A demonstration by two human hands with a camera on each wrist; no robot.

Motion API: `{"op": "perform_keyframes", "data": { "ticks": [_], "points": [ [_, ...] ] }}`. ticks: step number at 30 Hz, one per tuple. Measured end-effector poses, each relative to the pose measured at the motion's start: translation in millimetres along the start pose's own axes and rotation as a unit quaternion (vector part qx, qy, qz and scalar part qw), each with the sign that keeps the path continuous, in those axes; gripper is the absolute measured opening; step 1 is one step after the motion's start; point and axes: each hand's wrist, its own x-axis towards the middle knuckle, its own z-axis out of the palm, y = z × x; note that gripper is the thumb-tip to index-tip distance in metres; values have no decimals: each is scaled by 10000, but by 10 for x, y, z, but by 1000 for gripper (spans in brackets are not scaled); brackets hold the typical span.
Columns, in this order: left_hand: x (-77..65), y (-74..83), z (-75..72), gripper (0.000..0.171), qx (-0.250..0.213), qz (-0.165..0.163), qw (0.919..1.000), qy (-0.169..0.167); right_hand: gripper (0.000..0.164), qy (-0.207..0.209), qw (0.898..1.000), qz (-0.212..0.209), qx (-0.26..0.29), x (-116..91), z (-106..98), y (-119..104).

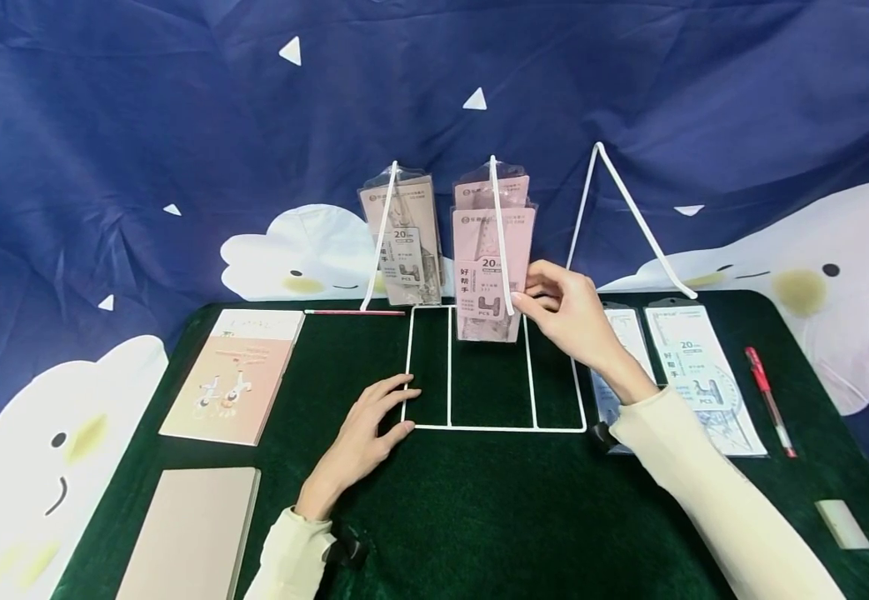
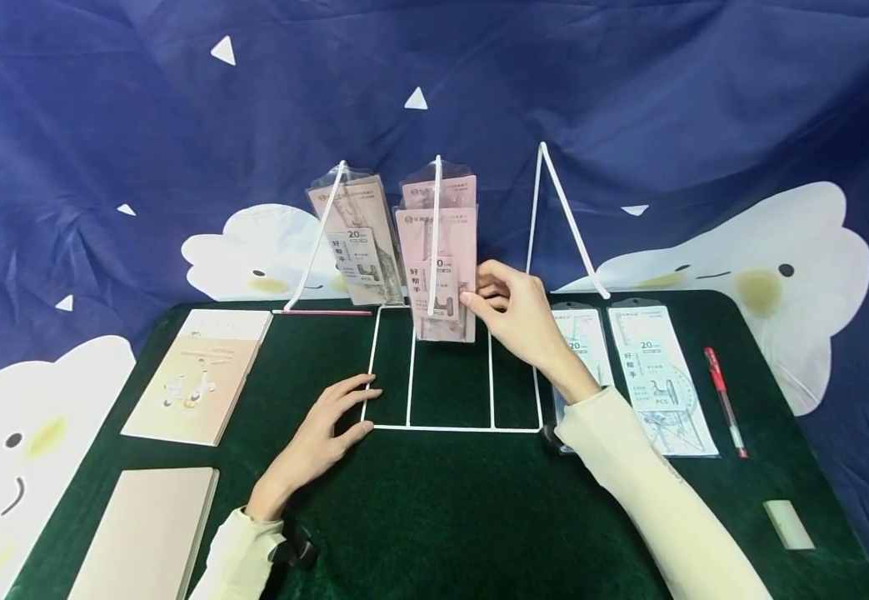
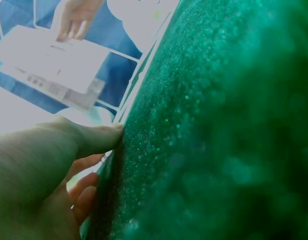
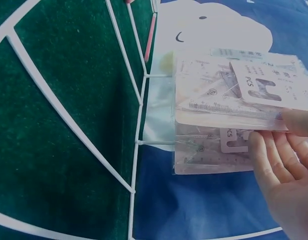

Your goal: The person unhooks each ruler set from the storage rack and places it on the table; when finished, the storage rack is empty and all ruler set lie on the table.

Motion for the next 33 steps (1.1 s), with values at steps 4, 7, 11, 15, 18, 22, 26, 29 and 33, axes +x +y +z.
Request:
{"op": "perform_keyframes", "data": {
  "ticks": [4, 7, 11, 15, 18, 22, 26, 29, 33],
  "points": [
    [-1, -14, 0, 45, -12, -14, 10000, -14, 20, -35, 9999, 137, -57, -79, -15, -45],
    [2, -23, -6, 45, -24, -29, 10000, -34, 20, -48, 9998, 180, -63, -124, -17, -67],
    [3, -11, -17, 45, -25, -46, 10000, -50, 17, -52, 9998, 100, -160, -185, -21, -87],
    [3, 0, -12, 45, -23, -15, 10000, 3, 17, -72, 9997, 30, -251, -256, -27, -129],
    [-4, -1, 8, 45, -2, 51, 10000, 60, 17, -85, 9996, 27, -257, -318, -33, -162],
    [-19, -6, 31, 45, 5, 52, 10000, 68, 18, -121, 9993, 76, -352, -401, -39, -205],
    [-29, -8, 26, 46, -18, 22, 10000, 66, 19, -97, 9988, 151, -466, -472, -54, -249],
    [-28, -4, 13, 45, -26, 26, 10000, 67, 19, -58, 9986, 188, -489, -521, -68, -288],
    [-17, 1, 5, 45, -14, 9, 10000, 42, 19, -83, 9989, 163, -438, -581, -82, -333]
  ]
}}
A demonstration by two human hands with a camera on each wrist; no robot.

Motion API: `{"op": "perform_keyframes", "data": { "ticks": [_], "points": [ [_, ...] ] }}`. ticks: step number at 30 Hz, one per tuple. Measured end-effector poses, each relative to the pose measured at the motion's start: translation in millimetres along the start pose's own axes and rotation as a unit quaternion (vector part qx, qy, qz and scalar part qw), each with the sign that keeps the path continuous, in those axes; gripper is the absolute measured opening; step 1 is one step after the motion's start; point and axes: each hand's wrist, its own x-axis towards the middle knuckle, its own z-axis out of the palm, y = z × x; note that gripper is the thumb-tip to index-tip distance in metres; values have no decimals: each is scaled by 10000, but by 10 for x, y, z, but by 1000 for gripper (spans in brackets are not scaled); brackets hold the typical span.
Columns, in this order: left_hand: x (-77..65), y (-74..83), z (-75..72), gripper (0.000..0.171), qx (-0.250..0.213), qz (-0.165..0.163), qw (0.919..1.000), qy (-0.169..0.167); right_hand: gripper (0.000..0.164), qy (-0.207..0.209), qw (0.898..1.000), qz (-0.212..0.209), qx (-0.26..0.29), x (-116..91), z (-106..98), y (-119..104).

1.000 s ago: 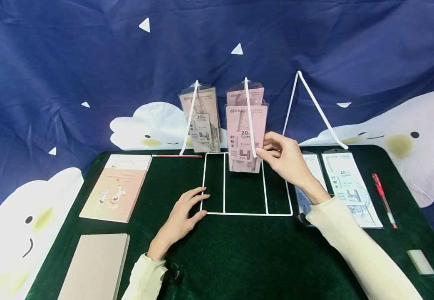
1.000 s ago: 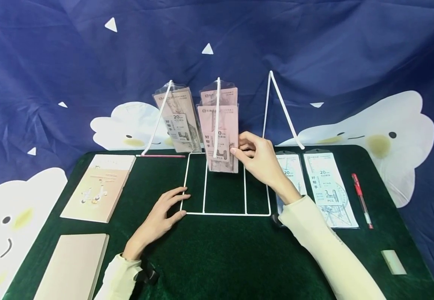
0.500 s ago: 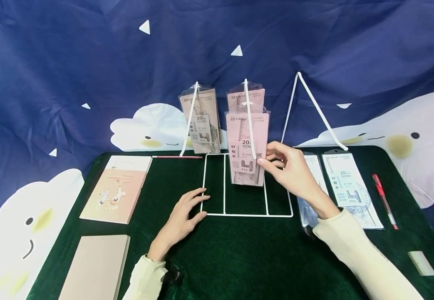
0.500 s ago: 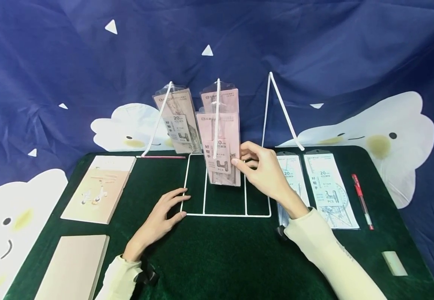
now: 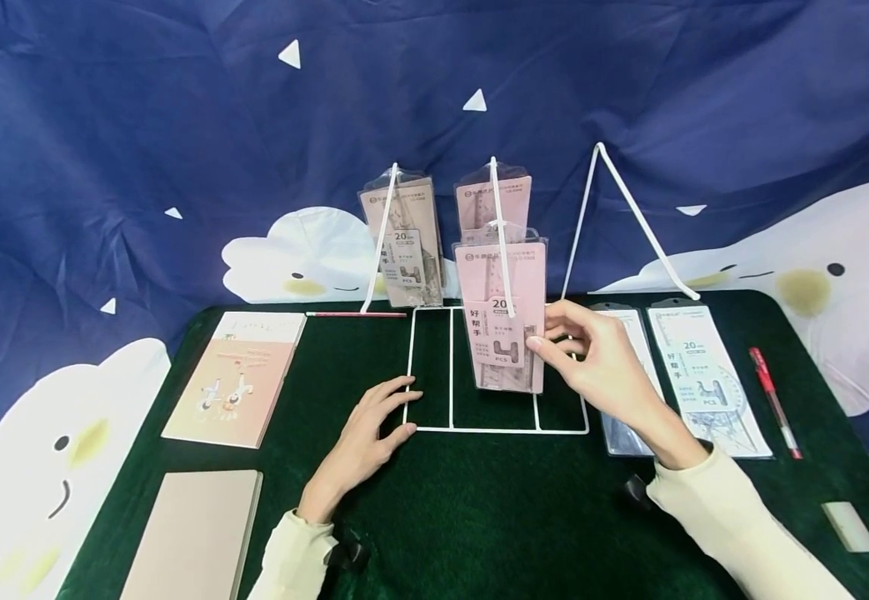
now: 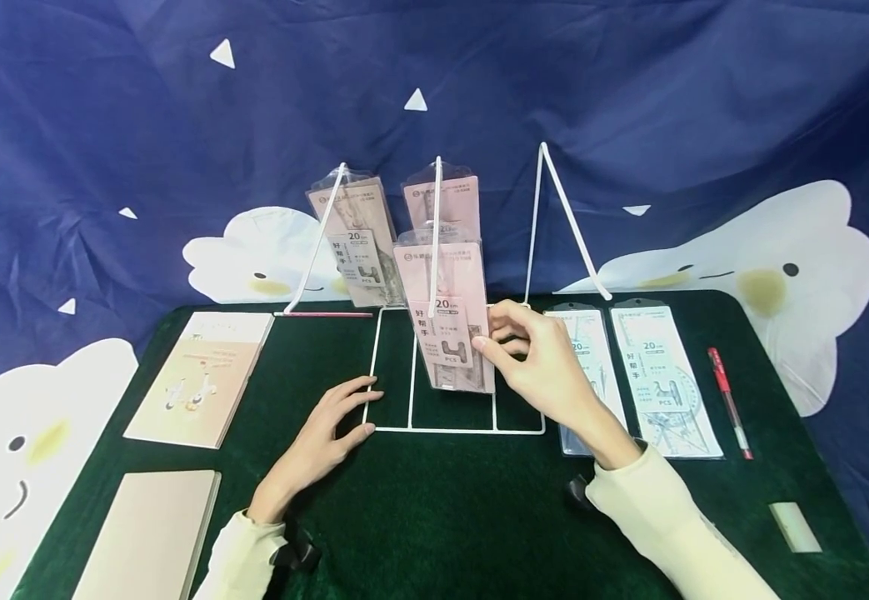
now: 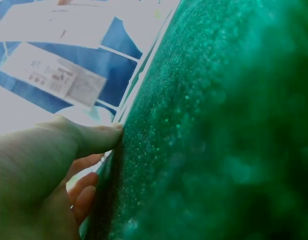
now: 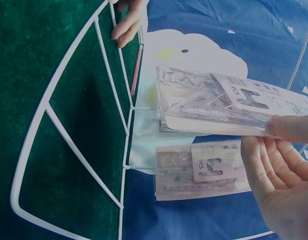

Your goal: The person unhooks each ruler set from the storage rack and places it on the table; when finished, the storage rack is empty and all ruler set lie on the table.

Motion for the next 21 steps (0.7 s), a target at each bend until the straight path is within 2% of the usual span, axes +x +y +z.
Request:
{"op": "perform_keyframes", "data": {
  "ticks": [10, 21],
  "points": [
    [31, -10, 0, 45, 33, 17, 10000, 15, 20, -125, 9997, -158, 113, -201, -47, -88],
    [16, -29, 20, 45, 51, 24, 10000, 34, 21, -292, 9984, -44, 479, -366, -74, -194]
  ]
}}
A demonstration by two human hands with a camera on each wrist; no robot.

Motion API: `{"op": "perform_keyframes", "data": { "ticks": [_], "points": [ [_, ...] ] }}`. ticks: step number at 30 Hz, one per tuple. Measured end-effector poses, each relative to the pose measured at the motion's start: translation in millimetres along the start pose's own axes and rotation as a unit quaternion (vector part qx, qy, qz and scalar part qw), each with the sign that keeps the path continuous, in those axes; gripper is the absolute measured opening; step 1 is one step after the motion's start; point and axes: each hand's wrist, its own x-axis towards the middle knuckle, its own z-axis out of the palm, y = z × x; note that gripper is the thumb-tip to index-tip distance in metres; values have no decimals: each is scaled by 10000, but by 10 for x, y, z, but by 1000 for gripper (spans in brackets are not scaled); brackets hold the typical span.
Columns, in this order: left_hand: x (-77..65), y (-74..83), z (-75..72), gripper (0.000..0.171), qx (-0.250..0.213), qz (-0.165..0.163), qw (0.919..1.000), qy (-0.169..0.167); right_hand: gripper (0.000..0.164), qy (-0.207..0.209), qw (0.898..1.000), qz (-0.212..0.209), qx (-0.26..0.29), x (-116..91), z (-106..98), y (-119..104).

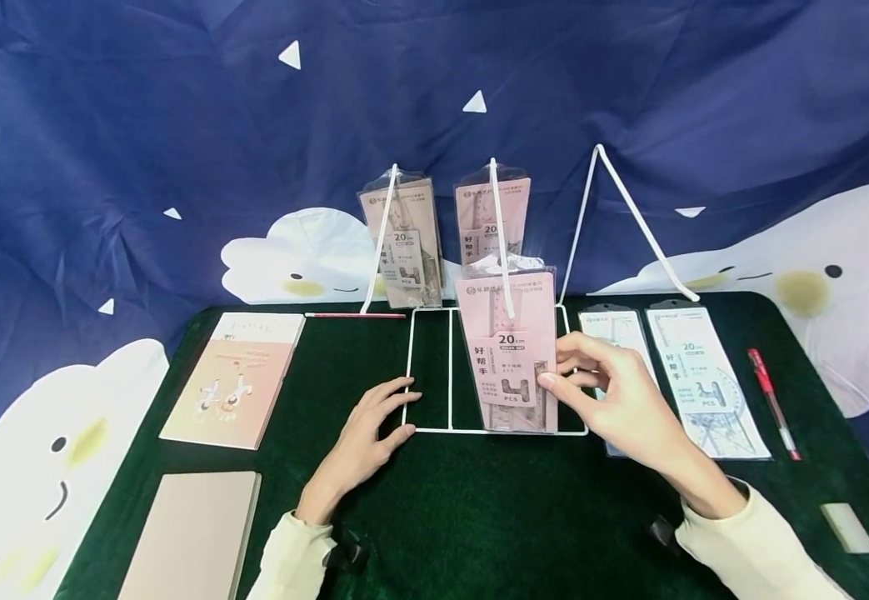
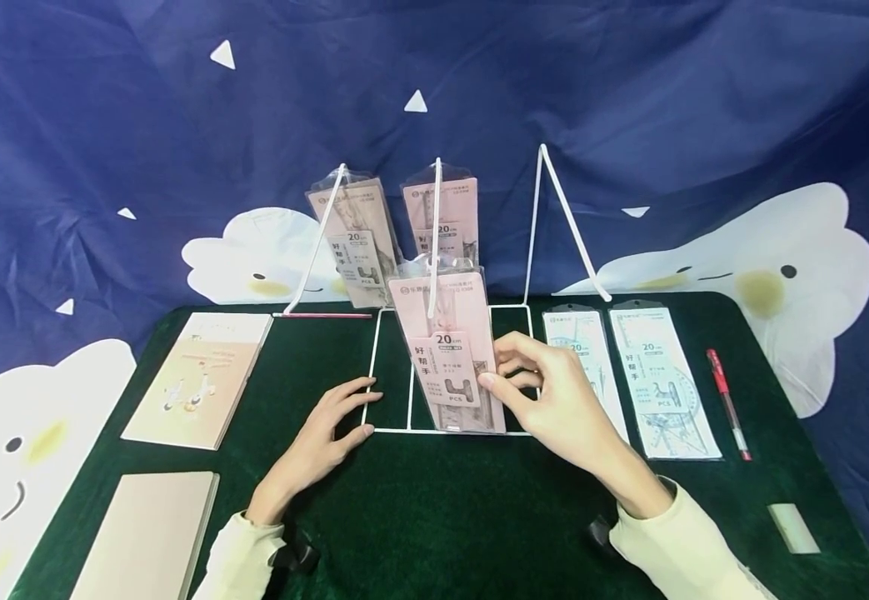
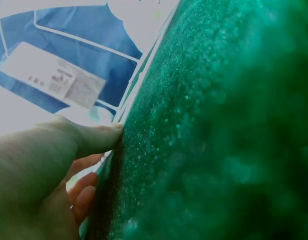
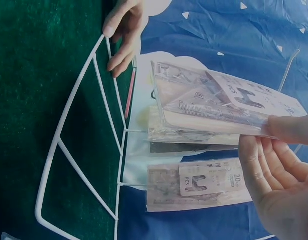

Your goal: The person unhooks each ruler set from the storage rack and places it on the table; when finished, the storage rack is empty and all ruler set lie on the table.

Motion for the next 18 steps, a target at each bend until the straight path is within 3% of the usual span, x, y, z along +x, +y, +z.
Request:
{"op": "perform_keyframes", "data": {
  "ticks": [18],
  "points": [
    [-13, 3, -5, 44, -13, -79, 9999, -80, 24, -150, 9995, 139, -254, -291, -33, -137]
  ]
}}
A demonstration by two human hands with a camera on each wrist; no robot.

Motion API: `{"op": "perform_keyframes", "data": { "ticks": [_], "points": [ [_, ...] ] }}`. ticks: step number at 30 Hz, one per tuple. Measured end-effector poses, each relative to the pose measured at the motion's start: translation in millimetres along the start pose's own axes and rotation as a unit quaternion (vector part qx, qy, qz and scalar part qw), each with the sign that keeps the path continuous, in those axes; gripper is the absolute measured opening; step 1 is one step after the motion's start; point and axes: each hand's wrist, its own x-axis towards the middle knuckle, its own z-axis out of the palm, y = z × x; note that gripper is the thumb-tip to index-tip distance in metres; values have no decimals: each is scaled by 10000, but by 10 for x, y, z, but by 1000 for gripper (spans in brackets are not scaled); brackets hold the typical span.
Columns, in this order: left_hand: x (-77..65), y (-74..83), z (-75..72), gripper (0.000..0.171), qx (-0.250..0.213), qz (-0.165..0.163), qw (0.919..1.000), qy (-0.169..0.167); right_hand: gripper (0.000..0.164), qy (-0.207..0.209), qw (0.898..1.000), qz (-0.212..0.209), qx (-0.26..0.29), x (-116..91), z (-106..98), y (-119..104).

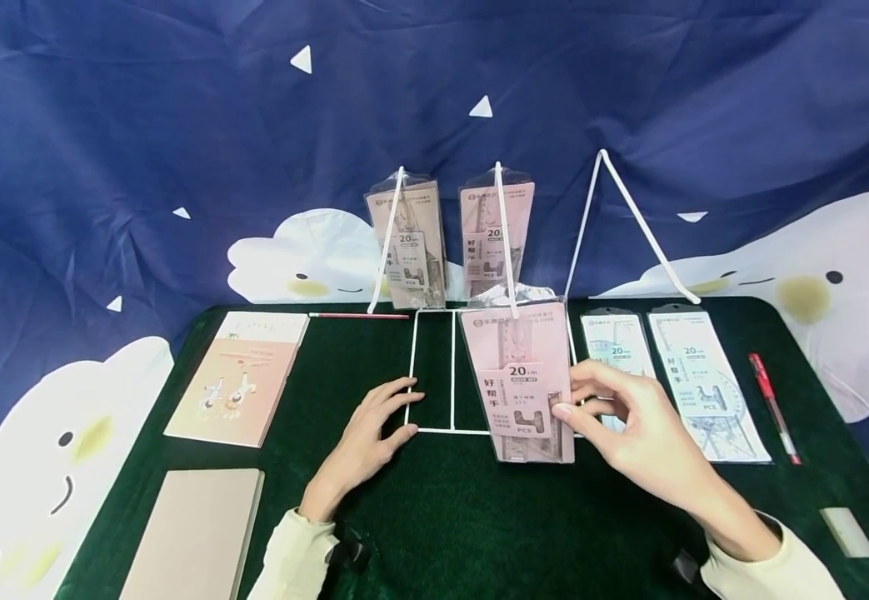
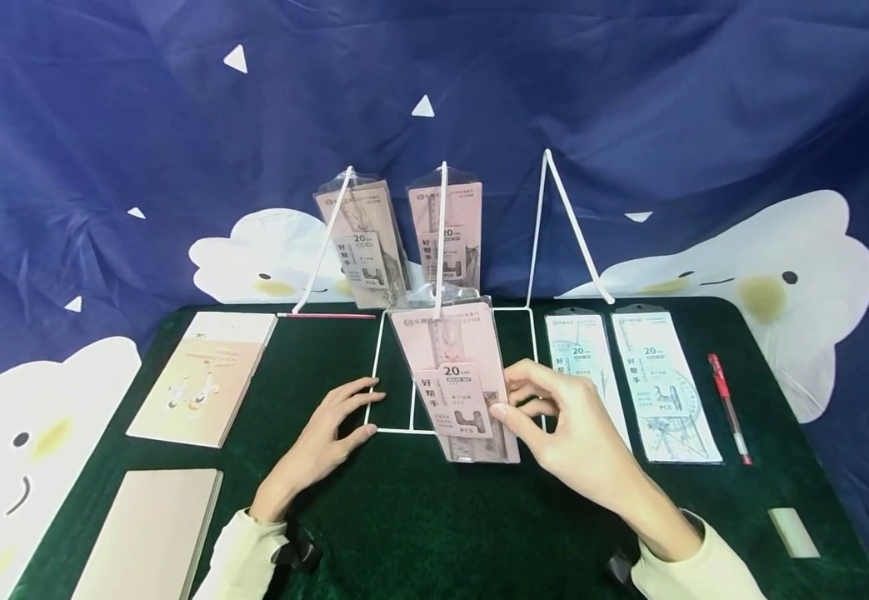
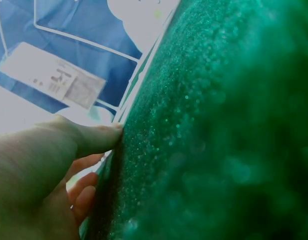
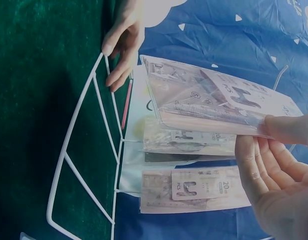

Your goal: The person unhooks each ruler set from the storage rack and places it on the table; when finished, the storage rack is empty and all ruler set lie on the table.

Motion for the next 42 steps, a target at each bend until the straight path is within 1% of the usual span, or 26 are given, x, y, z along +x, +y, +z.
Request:
{"op": "perform_keyframes", "data": {
  "ticks": [3, 13, 18, 21, 26, 30, 33, 37, 40, 42],
  "points": [
    [-6, 5, 3, 45, -20, 31, 10000, 8, 24, -40, 10000, 30, -6, -57, -1, -17],
    [0, -2, -1, 45, -39, 26, 10000, 3, 31, -102, 9999, -95, -59, -178, -24, -120],
    [-14, -6, -4, 45, -27, 37, 10000, 11, 32, -239, 9991, -347, 14, -196, 16, -108],
    [-6, 0, -4, 45, -12, 100, 9999, 54, 29, -420, 9980, -457, 97, -160, 47, -80],
    [-1, 3, -4, 44, -96, 149, 9998, 130, 24, -954, 9932, -643, 180, -59, 101, 1],
    [1, 1, -10, 45, -159, 79, 9998, 63, 20, -1532, 9860, -611, 238, 33, 141, 73],
    [1, -3, -18, 48, -241, 20, 9997, 14, 17, -2040, 9766, -621, 268, 109, 175, 109],
    [0, 10, -27, 47, -259, 25, 9997, 24, 18, -2623, 9612, -844, 124, 201, 248, 146],
    [-1, 16, -20, 46, -220, 135, 9996, 87, 18, -2902, 9519, -980, -2, 249, 329, 174],
    [-5, 5, -4, 46, -187, 213, 9995, 149, 16, -3070, 9466, -983, -1, 277, 390, 195]
  ]
}}
